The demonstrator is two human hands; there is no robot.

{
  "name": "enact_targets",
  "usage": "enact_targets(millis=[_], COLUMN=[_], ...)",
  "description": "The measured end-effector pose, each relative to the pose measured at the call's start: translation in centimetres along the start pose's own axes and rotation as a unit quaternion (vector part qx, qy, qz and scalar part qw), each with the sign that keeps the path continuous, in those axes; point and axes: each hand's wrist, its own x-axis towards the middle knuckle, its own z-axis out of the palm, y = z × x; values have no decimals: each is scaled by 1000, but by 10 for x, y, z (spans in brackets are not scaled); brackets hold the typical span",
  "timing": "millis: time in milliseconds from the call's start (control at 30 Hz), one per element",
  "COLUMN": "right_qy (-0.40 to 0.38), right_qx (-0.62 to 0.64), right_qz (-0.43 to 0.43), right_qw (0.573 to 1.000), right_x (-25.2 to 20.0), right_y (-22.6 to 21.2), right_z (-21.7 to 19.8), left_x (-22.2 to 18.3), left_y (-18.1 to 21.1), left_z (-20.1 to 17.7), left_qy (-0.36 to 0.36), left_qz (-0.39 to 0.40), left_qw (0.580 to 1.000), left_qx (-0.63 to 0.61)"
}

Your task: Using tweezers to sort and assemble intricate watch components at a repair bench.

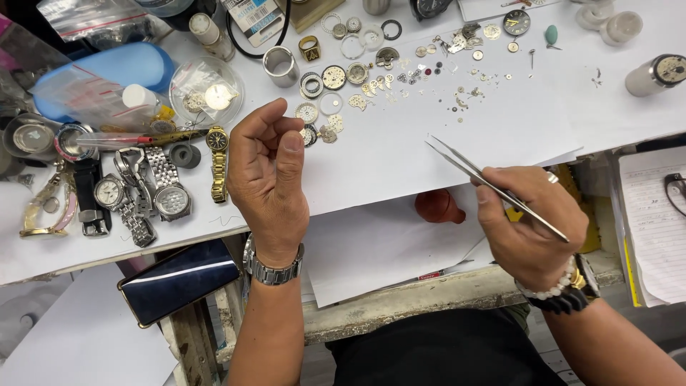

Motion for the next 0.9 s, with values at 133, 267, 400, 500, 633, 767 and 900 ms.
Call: enact_targets(millis=[133,267,400,500,633,767,900], right_qy=[10,6,7,14,20,18,12], right_qx=[-12,-13,-25,-23,-19,-61,-57], right_qz=[13,4,-7,-8,-10,-43,-24], right_qw=[1000,1000,1000,1000,1000,997,998], right_x=[3,8,7,8,20,38,60], right_y=[-7,-10,-8,-7,1,28,33], right_z=[4,5,5,5,-1,-5,-1], left_x=[0,0,0,0,1,1,1], left_y=[0,0,-1,0,0,1,-1], left_z=[0,0,-1,0,1,1,0], left_qy=[1,2,-3,-1,5,0,1], left_qz=[-1,1,0,0,-2,3,6], left_qw=[1000,1000,1000,1000,1000,1000,1000], left_qx=[-6,3,-2,2,-2,10,14])
